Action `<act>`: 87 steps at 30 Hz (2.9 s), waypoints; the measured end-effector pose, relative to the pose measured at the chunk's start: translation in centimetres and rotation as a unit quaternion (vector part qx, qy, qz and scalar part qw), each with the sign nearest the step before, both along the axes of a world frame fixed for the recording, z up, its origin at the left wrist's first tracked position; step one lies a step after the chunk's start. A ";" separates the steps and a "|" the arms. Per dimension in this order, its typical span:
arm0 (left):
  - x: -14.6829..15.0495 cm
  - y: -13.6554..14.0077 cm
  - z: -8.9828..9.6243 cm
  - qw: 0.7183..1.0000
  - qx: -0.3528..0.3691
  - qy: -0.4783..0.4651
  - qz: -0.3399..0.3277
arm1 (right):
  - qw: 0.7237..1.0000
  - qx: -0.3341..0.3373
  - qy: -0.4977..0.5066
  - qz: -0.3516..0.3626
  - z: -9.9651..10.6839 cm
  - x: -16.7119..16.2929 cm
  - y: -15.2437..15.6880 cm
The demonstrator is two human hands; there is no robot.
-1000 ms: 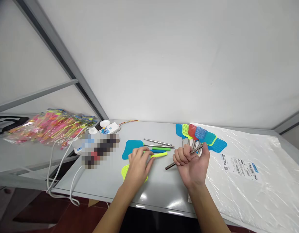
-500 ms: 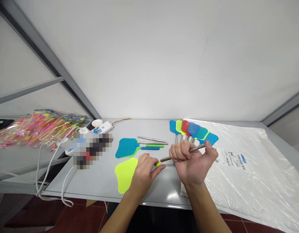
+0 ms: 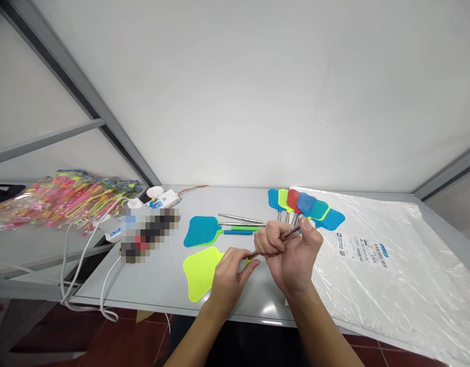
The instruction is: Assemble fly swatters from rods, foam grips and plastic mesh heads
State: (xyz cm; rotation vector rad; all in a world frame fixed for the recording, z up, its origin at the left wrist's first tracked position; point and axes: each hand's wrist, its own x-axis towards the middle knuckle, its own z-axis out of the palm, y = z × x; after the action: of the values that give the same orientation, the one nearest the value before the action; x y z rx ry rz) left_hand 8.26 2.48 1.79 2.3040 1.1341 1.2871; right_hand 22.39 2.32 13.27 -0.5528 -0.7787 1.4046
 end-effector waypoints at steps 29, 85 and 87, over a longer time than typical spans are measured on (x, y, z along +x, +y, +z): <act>-2.8 -0.3 5.1 0.981 -0.185 -0.043 0.025 | 0.987 -0.074 0.132 0.044 -2.0 -4.4 1.5; -7.2 1.3 6.4 0.661 -0.395 -0.632 -0.086 | 0.981 -0.086 0.128 -0.117 -2.1 -11.8 2.4; -7.3 1.0 6.6 0.657 -0.397 -0.636 -0.080 | 0.983 -0.080 0.124 -0.109 -1.6 -12.1 2.1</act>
State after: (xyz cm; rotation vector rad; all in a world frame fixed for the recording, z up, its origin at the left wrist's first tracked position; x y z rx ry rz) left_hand 0.94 3.50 8.41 0.4875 0.6352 1.4129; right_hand 10.29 4.47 11.65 -0.5570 -0.3950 1.3078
